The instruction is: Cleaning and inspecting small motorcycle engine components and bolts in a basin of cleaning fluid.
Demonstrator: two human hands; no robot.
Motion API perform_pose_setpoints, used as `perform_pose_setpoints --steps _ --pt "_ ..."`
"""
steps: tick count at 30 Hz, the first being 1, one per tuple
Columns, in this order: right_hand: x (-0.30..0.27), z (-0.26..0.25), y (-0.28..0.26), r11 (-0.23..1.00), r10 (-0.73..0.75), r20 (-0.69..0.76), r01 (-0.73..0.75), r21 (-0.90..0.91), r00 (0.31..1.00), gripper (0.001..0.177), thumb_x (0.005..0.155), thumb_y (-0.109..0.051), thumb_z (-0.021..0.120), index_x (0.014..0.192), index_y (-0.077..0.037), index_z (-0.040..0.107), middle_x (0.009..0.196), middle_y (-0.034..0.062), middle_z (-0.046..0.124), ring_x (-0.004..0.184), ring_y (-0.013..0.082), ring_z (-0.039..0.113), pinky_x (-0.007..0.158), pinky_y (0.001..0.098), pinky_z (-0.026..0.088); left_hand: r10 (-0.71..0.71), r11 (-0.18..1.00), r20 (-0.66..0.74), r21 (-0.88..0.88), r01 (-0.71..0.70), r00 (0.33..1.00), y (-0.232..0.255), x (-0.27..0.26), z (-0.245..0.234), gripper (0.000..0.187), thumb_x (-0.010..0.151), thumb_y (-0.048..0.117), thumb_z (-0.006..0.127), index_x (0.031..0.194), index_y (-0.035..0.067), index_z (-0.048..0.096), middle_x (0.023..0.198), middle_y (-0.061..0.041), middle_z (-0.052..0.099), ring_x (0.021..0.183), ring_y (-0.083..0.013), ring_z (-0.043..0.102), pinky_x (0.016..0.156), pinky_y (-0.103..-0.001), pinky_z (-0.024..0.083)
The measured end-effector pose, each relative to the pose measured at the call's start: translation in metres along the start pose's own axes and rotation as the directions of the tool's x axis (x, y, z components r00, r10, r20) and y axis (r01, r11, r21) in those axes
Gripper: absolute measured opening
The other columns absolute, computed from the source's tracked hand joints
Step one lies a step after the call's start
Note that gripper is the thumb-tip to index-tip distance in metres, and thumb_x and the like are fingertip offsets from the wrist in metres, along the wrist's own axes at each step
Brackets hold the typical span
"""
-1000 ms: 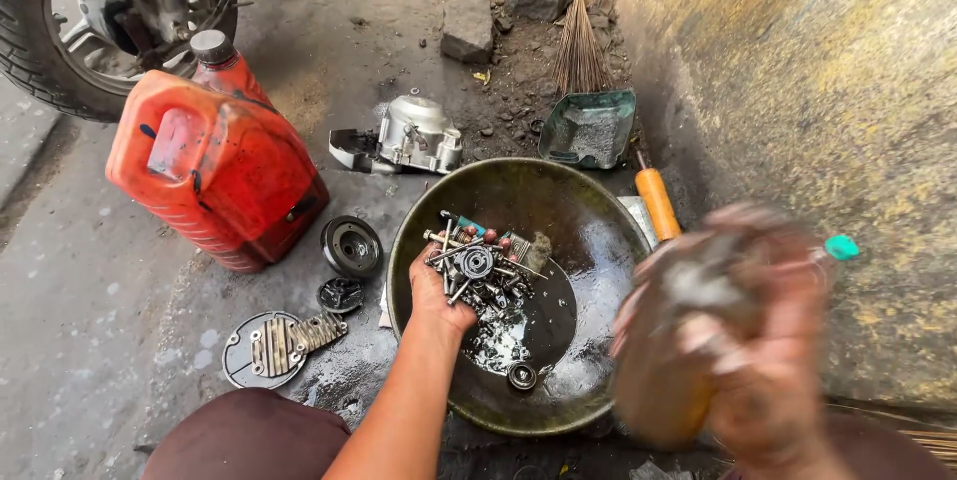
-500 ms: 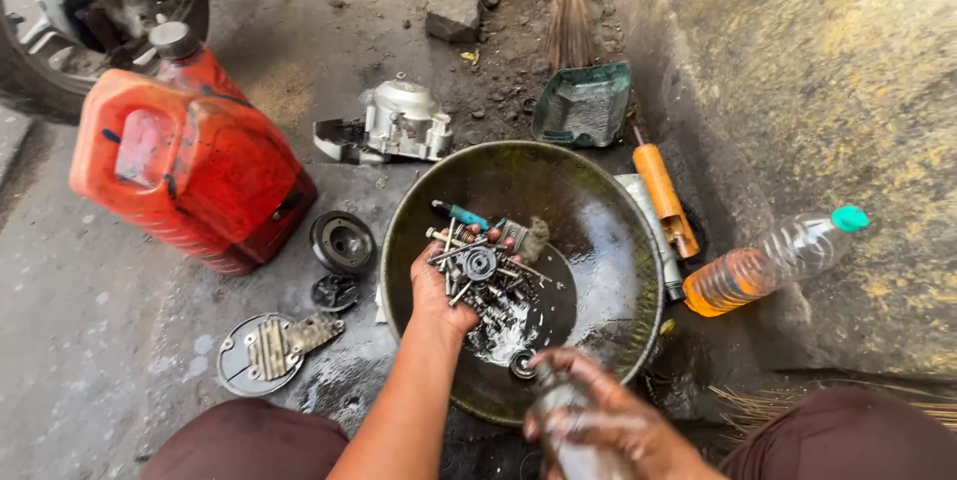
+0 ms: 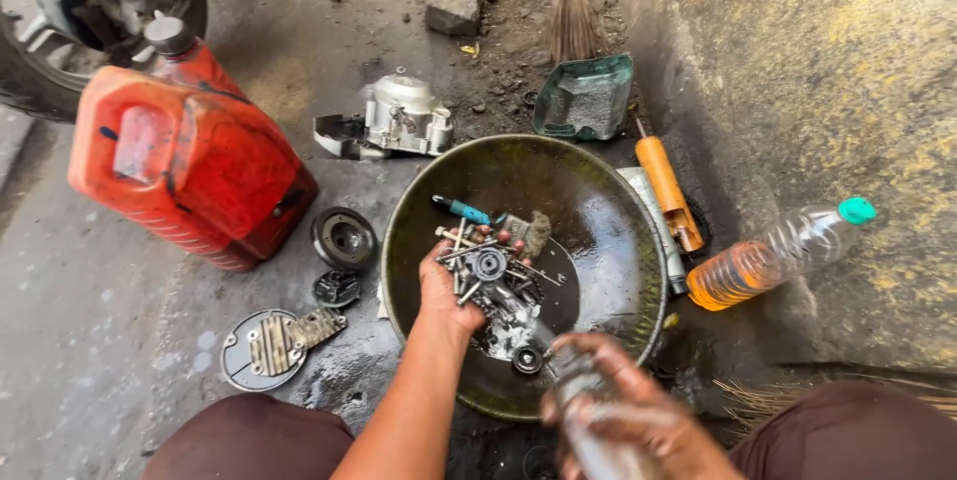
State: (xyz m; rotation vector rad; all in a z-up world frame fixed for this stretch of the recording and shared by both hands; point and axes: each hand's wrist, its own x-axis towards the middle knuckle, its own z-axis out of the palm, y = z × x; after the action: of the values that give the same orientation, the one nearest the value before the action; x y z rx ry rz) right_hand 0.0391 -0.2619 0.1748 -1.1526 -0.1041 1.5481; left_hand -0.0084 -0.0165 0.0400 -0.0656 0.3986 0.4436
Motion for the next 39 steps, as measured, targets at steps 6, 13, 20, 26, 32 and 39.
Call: perform_pose_setpoints --steps 6,13,20,26,32,39 --pt "-0.001 -0.005 0.003 0.974 -0.106 0.15 0.133 -0.183 0.983 0.069 0.088 -0.004 0.072 0.149 -0.009 0.042 0.107 0.025 0.07 0.078 0.0265 0.071 0.069 0.0358 0.06 -0.033 0.999 0.019 -0.019 0.034 0.999 -0.005 0.002 -0.006 0.044 0.097 0.042 0.04 0.101 0.007 0.065 0.101 -0.021 0.071 0.104 -0.0425 0.066 0.096 -0.063 0.051" --pt "-0.011 0.04 -0.023 1.0 -0.002 -0.04 0.002 -0.004 0.999 0.076 0.074 -0.007 0.073 0.143 -0.022 0.046 0.095 0.0183 0.07 0.06 0.0291 0.071 0.051 0.0405 0.06 -0.057 0.998 0.042 -0.034 0.059 0.997 -0.007 0.004 -0.008 0.047 0.093 0.042 0.037 0.101 0.004 0.065 0.101 -0.022 0.069 0.101 -0.0444 0.066 0.094 -0.064 0.052" --pt "-0.002 0.033 -0.011 0.999 -0.031 -0.067 0.033 0.026 0.997 0.071 0.071 -0.004 0.076 0.136 -0.016 0.048 0.09 0.0167 0.072 0.057 0.0292 0.069 0.049 0.0419 0.06 -0.064 0.998 0.004 -0.017 0.064 0.998 -0.003 -0.003 -0.003 0.052 0.093 0.043 0.032 0.101 0.004 0.065 0.102 -0.021 0.069 0.101 -0.0438 0.066 0.094 -0.062 0.051" --pt "-0.001 0.034 -0.006 0.999 0.002 -0.044 -0.004 -0.036 0.999 0.074 0.072 -0.008 0.079 0.138 -0.018 0.05 0.091 0.0214 0.07 0.057 0.0307 0.07 0.05 0.0406 0.06 -0.073 0.997 0.058 -0.033 0.075 0.996 -0.003 -0.004 -0.002 0.052 0.094 0.043 0.032 0.102 0.004 0.066 0.101 -0.02 0.07 0.098 -0.0422 0.066 0.092 -0.061 0.052" --pt "-0.004 0.04 -0.005 0.983 -0.016 -0.031 0.01 -0.185 0.999 0.069 0.077 -0.007 0.078 0.139 -0.018 0.048 0.097 0.017 0.069 0.065 0.0268 0.071 0.056 0.037 0.058 -0.035 0.999 0.068 0.007 0.035 0.997 -0.003 -0.004 -0.002 0.043 0.096 0.036 0.039 0.103 0.004 0.067 0.099 -0.019 0.07 0.095 -0.0418 0.068 0.089 -0.061 0.055" --pt "-0.003 0.043 -0.011 0.966 -0.017 0.03 0.024 -0.256 0.999 0.062 0.086 -0.007 0.073 0.141 -0.012 0.046 0.097 0.0156 0.067 0.066 0.024 0.069 0.058 0.0339 0.055 -0.027 1.0 0.036 0.016 0.026 0.999 -0.005 -0.012 0.012 0.046 0.096 0.042 0.041 0.105 0.006 0.069 0.096 -0.018 0.071 0.091 -0.0401 0.068 0.087 -0.06 0.055"
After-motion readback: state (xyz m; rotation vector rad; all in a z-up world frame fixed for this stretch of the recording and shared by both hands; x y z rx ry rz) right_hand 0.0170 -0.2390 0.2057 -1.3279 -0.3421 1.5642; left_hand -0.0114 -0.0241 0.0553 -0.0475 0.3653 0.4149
